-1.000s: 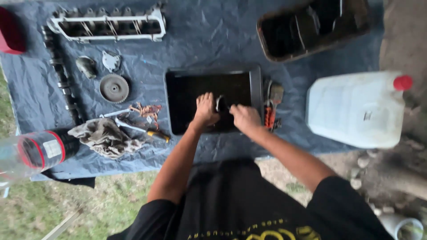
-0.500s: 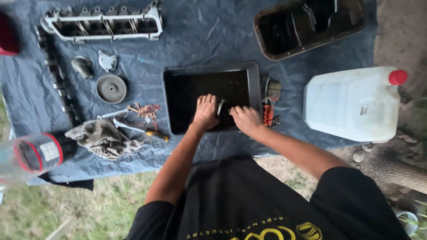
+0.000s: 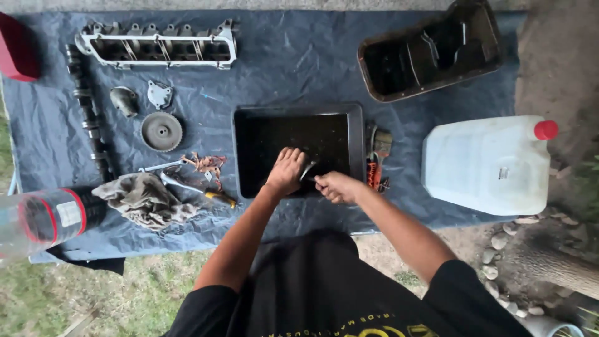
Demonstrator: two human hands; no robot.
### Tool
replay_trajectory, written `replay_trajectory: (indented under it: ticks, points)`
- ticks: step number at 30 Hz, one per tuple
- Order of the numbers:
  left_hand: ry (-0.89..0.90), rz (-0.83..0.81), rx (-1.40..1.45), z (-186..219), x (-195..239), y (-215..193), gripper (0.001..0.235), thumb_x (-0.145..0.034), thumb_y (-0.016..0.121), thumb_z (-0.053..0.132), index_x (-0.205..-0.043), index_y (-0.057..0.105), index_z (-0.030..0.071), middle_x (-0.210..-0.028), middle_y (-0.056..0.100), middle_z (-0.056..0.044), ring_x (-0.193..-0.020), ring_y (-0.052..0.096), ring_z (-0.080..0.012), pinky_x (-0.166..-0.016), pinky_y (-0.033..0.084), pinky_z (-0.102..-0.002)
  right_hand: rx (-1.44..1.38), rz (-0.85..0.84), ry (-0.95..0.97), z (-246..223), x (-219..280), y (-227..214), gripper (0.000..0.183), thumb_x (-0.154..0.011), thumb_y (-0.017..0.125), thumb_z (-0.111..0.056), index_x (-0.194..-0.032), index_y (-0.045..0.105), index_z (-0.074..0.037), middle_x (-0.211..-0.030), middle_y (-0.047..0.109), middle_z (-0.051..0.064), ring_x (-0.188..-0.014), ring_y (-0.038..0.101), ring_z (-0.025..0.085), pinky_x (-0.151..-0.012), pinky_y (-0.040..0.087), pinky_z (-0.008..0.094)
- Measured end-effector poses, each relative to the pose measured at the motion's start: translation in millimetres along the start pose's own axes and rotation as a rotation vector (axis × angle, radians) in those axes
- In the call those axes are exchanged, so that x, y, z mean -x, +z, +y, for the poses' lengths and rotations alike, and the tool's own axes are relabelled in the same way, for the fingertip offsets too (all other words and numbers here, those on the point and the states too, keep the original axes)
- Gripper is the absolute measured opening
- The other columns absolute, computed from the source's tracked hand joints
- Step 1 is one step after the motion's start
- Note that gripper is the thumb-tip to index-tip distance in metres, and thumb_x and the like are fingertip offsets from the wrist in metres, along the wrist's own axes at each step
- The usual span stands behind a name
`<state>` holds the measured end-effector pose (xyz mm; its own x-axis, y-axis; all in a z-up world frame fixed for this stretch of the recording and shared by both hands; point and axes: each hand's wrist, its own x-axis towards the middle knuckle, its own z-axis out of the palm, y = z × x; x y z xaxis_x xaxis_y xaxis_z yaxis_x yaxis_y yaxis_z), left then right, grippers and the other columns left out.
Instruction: The person scrubs a cylindrical metal engine part with a brush inside a black tray filled with dark liquid. They repeatedly dip the part and brush into the liquid while scrubbing the exterior and interior surfaces.
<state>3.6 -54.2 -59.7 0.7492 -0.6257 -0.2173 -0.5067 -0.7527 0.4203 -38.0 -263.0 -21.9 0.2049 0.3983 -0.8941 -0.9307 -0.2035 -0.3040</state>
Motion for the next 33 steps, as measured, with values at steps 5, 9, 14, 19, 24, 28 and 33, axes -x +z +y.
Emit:
replay_trajectory:
  ticks: [5, 9, 14, 19, 24, 28, 33]
  points:
    - [-0.018, -0.018, -0.056, 7, -18, 1, 0.097, -0.047, 0.092, 0.03, -0.131, 0.049, 0.005, -0.123, 0.056, -0.011, -0.124, 0.053, -0.0295, -0.117, 0.031, -0.044, 1.536, 0.749, -0.476, -19, -1, -9, 0.036, -0.101, 0.048, -0.043, -0.092, 0.073, -0.019, -0.078, 0.073, 0.008, -0.077, 0.075, 0.033, -0.066, 0.058, 0.047]
    - [-0.071, -0.044, -0.056, 1, -31, 17, 0.101, -0.054, 0.093, 0.038, -0.137, 0.047, 0.004, -0.126, 0.056, -0.01, -0.125, 0.053, -0.0278, -0.118, 0.03, -0.045, 1.765, 0.939, -0.744, -8, -11, -20, 0.031, -0.103, 0.049, -0.04, -0.094, 0.067, -0.017, -0.082, 0.067, 0.008, -0.082, 0.068, 0.034, -0.076, 0.053, 0.049]
    - [-0.049, -0.013, -0.049, 0, -34, 27, 0.1, -0.05, 0.092, 0.034, -0.135, 0.047, 0.005, -0.127, 0.057, -0.01, -0.126, 0.053, -0.0278, -0.119, 0.03, -0.044, 0.767, 0.47, -0.281, -25, 17, -8, 0.036, -0.101, 0.055, -0.04, -0.083, 0.064, -0.01, -0.067, 0.051, 0.003, -0.055, 0.05, 0.023, -0.048, 0.04, 0.034]
    - [0.017, 0.089, -0.087, -1, -21, 13, 0.106, -0.055, 0.095, 0.028, -0.143, 0.044, -0.002, -0.136, 0.058, -0.022, -0.131, 0.054, -0.0366, -0.12, 0.028, -0.049, 0.035, 0.049, 0.022, -22, 9, -22, 0.034, -0.104, 0.051, -0.042, -0.085, 0.051, -0.014, -0.06, 0.029, -0.01, -0.041, 0.028, 0.002, -0.036, 0.021, 0.013]
    - [-0.202, -0.152, -0.03, 8, -48, 21, 0.108, -0.064, 0.085, 0.043, -0.151, 0.038, -0.001, -0.149, 0.049, -0.017, -0.144, 0.041, -0.034, -0.124, 0.023, -0.049, 1.511, 0.863, -0.346, -38, 6, -33, 0.03, -0.09, 0.065, -0.041, -0.085, 0.08, -0.015, -0.073, 0.073, 0.01, -0.073, 0.075, 0.031, -0.06, 0.06, 0.046]
    - [-0.37, -0.4, 0.241, -15, -81, 14, 0.134, -0.06, 0.085, 0.062, -0.163, 0.02, 0.005, -0.168, 0.028, -0.016, -0.156, 0.022, -0.0353, -0.126, 0.014, -0.057, 1.842, 1.22, -0.661, -38, -20, -41, 0.021, -0.084, 0.065, -0.014, -0.065, 0.075, -0.018, -0.059, 0.065, 0.001, -0.054, 0.065, 0.021, -0.047, 0.045, 0.04]
    - [-0.47, -0.373, 0.293, -18, -72, 17, 0.097, -0.053, 0.088, 0.05, -0.135, 0.051, 0.014, -0.134, 0.061, -0.007, -0.132, 0.055, -0.0283, -0.116, 0.036, -0.048, 1.891, 1.171, -1.35, -45, 9, -35, 0.017, -0.086, 0.063, -0.018, -0.101, 0.071, -0.012, -0.08, 0.06, 0.008, -0.081, 0.058, 0.03, -0.074, 0.046, 0.042]
